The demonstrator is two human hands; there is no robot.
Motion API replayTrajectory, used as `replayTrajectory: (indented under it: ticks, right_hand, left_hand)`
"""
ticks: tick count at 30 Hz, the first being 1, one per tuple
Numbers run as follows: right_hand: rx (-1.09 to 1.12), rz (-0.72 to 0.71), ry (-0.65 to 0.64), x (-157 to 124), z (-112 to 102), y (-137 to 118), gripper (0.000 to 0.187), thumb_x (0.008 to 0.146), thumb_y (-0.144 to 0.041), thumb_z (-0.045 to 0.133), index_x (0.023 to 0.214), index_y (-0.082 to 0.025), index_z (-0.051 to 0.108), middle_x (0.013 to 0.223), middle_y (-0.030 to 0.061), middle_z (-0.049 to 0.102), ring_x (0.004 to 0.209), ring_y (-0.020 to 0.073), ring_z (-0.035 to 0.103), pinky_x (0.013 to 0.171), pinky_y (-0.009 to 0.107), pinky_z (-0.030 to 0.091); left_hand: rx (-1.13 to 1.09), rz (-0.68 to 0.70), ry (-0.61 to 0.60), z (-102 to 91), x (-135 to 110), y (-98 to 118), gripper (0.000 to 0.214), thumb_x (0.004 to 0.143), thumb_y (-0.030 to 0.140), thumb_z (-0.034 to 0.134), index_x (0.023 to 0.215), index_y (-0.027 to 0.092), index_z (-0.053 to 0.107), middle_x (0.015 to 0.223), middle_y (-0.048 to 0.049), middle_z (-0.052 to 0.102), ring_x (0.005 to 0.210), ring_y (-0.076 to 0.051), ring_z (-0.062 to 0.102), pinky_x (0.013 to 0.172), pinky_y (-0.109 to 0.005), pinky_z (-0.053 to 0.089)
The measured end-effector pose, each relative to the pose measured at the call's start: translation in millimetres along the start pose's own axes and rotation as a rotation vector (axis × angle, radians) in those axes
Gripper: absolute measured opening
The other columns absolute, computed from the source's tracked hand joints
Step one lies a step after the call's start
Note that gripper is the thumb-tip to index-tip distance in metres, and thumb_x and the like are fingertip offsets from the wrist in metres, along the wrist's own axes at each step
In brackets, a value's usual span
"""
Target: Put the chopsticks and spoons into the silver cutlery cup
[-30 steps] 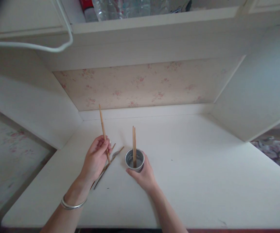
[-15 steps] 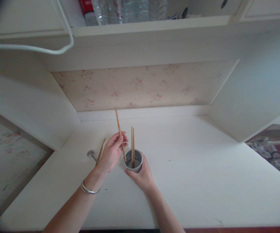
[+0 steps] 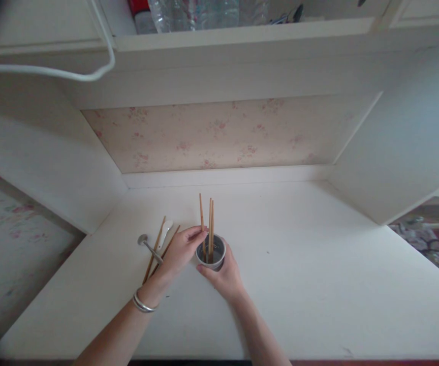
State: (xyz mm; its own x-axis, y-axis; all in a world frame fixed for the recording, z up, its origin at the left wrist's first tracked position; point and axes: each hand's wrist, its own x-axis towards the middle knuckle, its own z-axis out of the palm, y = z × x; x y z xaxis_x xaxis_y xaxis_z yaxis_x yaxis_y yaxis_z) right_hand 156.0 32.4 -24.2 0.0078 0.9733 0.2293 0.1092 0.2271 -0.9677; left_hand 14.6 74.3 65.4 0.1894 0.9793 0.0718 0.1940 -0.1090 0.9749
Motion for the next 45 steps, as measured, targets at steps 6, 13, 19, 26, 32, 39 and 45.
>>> replayTrajectory:
  ticks: [6, 13, 19, 26, 32, 39, 45]
  right_hand:
    - [0.019, 0.005, -0.006, 0, 0, -4, 0.081, 0.067, -0.029, 0.083, 0.138, -0.028, 0.044, 0.135, 0.0088, 0.058, 0.124, 0.0311, 0.056, 0.107, 0.052, 0.043]
    - [0.001, 0.020, 0.017, -1, 1, -2, 0.082, 0.066, -0.028, 0.083, 0.137, -0.028, 0.043, 0.133, 0.0094, 0.059, 0.122, 0.0318, 0.056, 0.106, 0.053, 0.043]
    - [-0.005, 0.040, 0.012, -1, 2, -3, 0.082, 0.066, -0.029, 0.083, 0.138, -0.027, 0.044, 0.134, 0.0093, 0.058, 0.123, 0.0317, 0.056, 0.106, 0.053, 0.043]
    - [0.002, 0.013, -0.017, -3, 0, -6, 0.072, 0.071, -0.033, 0.081, 0.134, -0.027, 0.046, 0.130, 0.0086, 0.061, 0.119, 0.0299, 0.059, 0.104, 0.050, 0.046]
    - [0.001, 0.030, -0.049, -3, -2, -5, 0.078, 0.069, -0.034, 0.083, 0.135, -0.028, 0.043, 0.128, 0.0099, 0.062, 0.115, 0.0315, 0.061, 0.100, 0.050, 0.049]
    - [-0.215, 0.014, -0.073, -15, -24, -7, 0.088, 0.072, -0.035, 0.078, 0.146, -0.029, 0.030, 0.144, 0.0119, 0.047, 0.133, 0.0350, 0.045, 0.110, 0.058, 0.038]
    - [-0.599, -0.074, 0.231, -36, -33, -70, 0.064, 0.081, -0.040, 0.068, 0.139, -0.029, 0.042, 0.137, 0.0115, 0.052, 0.129, 0.0347, 0.047, 0.107, 0.059, 0.038]
  left_hand:
    - [0.077, -0.009, -0.001, 6.7, 0, -9, 0.028, 0.090, 0.040, 0.055, 0.099, 0.020, 0.073, 0.098, -0.0056, 0.075, 0.089, -0.022, 0.069, 0.082, -0.030, 0.053]
    - [0.057, -0.038, 0.047, 9.8, 0, -14, 0.027, 0.087, 0.036, 0.061, 0.102, 0.018, 0.072, 0.103, -0.0076, 0.074, 0.094, -0.021, 0.069, 0.086, -0.031, 0.053]
    - [0.008, -0.068, 0.033, 8.9, -2, -12, 0.029, 0.088, 0.039, 0.060, 0.105, 0.017, 0.070, 0.104, -0.0082, 0.074, 0.095, -0.022, 0.069, 0.086, -0.032, 0.054]
    - [-0.212, -0.063, -0.078, 8.5, -34, -20, 0.048, 0.087, 0.039, 0.062, 0.130, 0.019, 0.056, 0.128, -0.0103, 0.064, 0.118, -0.025, 0.061, 0.102, -0.039, 0.048]
    - [-0.304, 0.003, -0.158, 18.2, -50, -37, 0.095, 0.067, 0.030, 0.083, 0.147, 0.023, 0.032, 0.144, -0.0140, 0.050, 0.130, -0.029, 0.050, 0.108, -0.042, 0.043]
    - [-0.211, 0.070, -0.010, 26.0, -40, -62, 0.079, 0.064, 0.020, 0.086, 0.134, 0.020, 0.049, 0.133, -0.0126, 0.057, 0.125, -0.028, 0.052, 0.111, -0.047, 0.037]
    - [-0.349, 0.033, -0.013, 31.8, -33, -58, 0.077, 0.063, 0.019, 0.085, 0.131, 0.019, 0.051, 0.127, -0.0114, 0.061, 0.117, -0.028, 0.057, 0.105, -0.045, 0.043]
